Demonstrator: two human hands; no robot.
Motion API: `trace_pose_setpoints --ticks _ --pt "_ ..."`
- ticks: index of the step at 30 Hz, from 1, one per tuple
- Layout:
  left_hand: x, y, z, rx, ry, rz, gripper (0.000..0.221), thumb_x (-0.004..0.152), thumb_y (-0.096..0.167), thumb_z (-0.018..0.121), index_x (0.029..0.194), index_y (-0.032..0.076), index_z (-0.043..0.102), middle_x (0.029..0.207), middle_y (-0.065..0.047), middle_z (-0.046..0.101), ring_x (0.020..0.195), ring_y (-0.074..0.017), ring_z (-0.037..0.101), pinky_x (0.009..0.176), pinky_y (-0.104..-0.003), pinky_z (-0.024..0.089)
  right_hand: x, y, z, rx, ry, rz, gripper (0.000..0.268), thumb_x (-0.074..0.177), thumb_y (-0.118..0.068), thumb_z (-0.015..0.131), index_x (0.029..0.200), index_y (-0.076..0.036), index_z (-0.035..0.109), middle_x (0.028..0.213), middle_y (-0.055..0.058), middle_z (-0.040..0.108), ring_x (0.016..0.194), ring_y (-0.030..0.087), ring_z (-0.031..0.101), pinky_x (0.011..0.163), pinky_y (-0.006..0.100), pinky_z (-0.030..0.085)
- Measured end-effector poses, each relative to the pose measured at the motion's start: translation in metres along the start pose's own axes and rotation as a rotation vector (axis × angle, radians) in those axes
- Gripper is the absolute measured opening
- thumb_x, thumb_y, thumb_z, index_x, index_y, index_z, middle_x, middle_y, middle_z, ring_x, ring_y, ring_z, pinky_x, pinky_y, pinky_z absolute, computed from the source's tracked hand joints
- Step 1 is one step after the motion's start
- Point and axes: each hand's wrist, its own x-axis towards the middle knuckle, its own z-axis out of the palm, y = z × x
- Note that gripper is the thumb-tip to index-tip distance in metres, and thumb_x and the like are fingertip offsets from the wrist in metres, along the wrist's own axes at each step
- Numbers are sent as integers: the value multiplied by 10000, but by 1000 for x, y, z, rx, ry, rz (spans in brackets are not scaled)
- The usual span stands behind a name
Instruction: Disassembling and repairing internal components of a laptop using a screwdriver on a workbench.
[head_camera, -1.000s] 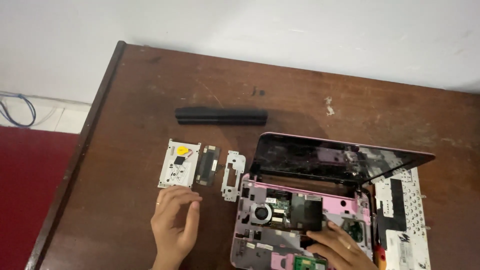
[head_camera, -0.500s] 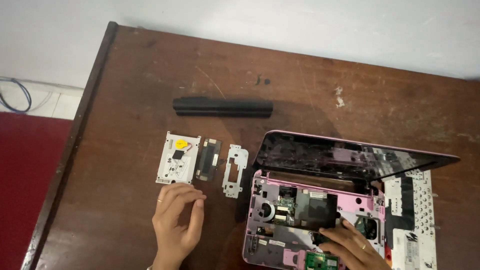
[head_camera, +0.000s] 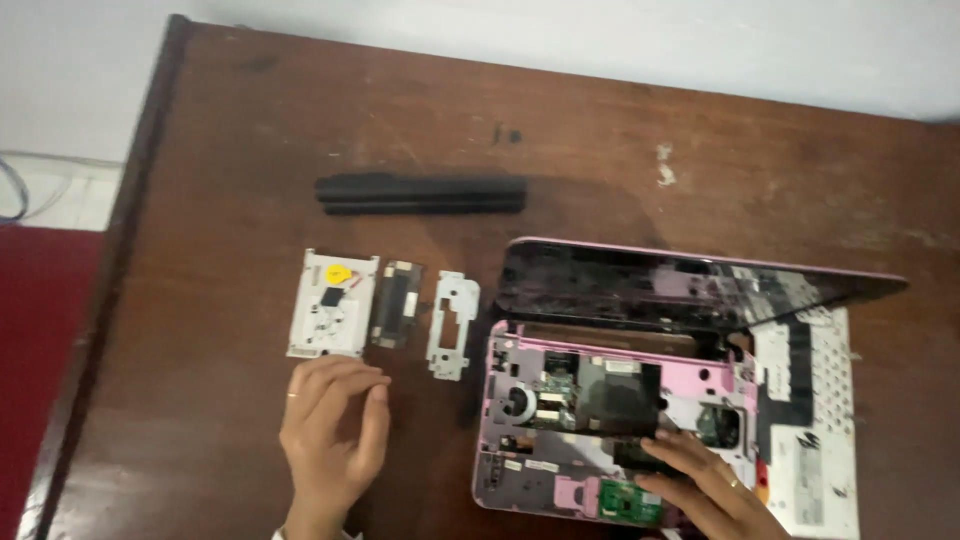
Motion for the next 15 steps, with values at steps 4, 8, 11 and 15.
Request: trace_pose_setpoints --ticks 4,8,11,15 --pt "-4 -4 2 6 -11 45 109 956 48 619 889 34 704 921 -84 697 891 -269 663 919 -386 524 -10 -9 15 -258 354 -397 615 848 -248 797 1436 -229 616 1584 -7 475 1520 281 364 1223 565 346" --pt "-16 -17 6 53 -73 21 64 944 46 663 927 44 725 956 -76 718 958 -270 675 1009 -398 489 -17 -19 33 -129 449 -408 332 933 -257 679 1249 -159 708 1388 9 623 1363 259 521 1108 452 505" --pt "-16 -9 18 74 -104 22 51 952 20 691 931 18 737 964 -97 732 972 -291 682 1024 -422 513 -24 -25 43 -84 562 -544 265 977 -263 633 1128 -97 775 1193 65 722 1194 282 672 1073 485 508" --pt "-14 -7 21 106 -154 20 81 935 16 693 892 3 760 933 -103 741 948 -278 683 969 -407 529 -31 -5 56 43 563 -410 277 945 -247 664 1089 -67 817 1133 4 789 1112 99 774 1067 287 550"
